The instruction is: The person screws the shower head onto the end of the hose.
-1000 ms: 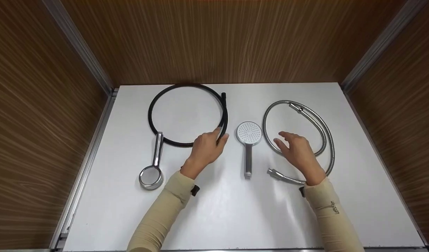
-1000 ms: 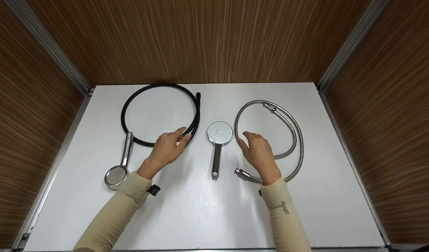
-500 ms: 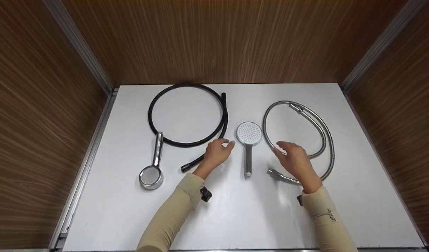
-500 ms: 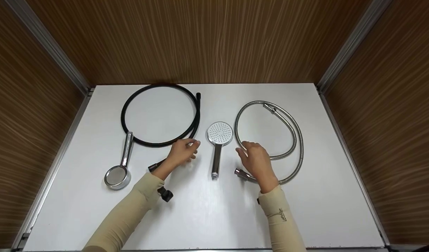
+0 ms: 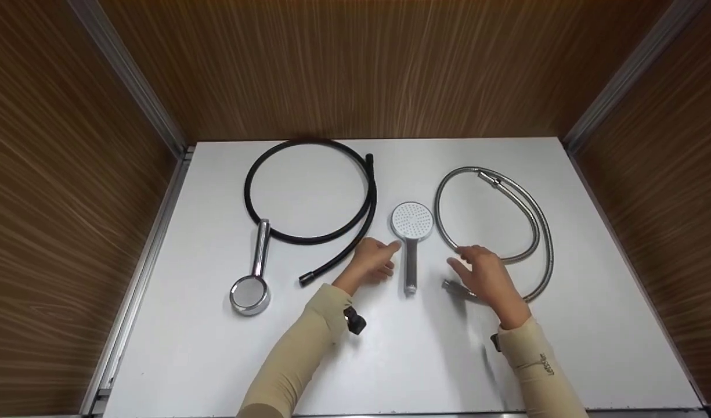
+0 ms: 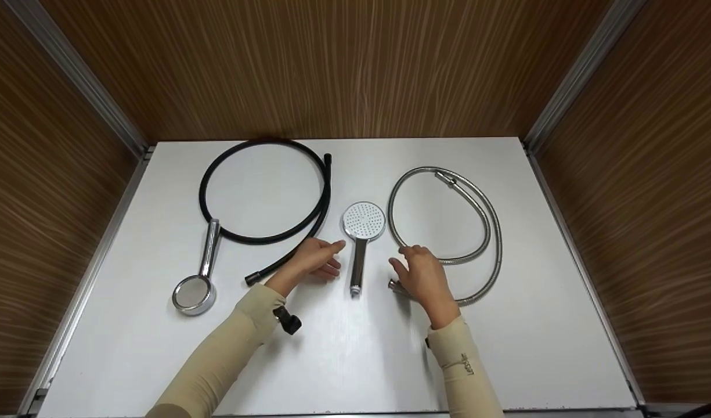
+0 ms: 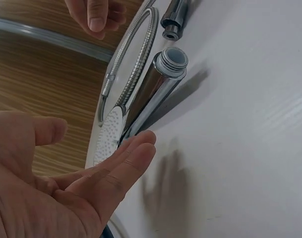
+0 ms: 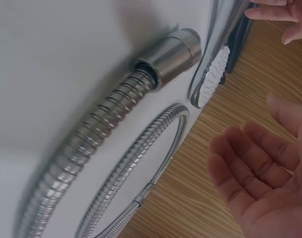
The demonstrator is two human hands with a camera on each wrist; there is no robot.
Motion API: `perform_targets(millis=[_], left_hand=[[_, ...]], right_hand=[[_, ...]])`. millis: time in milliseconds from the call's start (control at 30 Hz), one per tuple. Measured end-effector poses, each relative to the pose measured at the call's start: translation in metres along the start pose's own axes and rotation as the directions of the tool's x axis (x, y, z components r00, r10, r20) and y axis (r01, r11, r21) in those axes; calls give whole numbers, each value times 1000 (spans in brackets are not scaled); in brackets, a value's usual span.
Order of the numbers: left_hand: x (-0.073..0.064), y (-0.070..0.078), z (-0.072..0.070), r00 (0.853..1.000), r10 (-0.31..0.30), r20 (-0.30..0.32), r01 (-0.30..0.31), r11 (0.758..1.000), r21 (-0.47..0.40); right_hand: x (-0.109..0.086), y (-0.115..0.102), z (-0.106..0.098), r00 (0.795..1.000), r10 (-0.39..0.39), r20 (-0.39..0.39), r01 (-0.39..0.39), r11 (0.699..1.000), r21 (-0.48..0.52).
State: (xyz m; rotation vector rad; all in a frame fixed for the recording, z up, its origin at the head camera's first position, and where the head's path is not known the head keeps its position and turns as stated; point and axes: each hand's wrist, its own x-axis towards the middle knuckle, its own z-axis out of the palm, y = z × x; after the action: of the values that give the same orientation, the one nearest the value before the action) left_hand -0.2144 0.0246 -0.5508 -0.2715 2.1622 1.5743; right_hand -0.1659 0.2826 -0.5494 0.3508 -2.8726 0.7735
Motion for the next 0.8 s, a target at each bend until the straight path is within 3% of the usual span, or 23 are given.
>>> perform_targets(millis=[500, 800], left_hand=[[6, -7, 18, 997, -54, 54, 56, 998, -33], [10, -12, 27, 997, -40, 60, 45, 994, -100]], right_hand=[[-27, 8, 17, 998, 46, 31, -47, 999, 19], [-32, 12, 21, 994, 72, 83, -75, 997, 31]])
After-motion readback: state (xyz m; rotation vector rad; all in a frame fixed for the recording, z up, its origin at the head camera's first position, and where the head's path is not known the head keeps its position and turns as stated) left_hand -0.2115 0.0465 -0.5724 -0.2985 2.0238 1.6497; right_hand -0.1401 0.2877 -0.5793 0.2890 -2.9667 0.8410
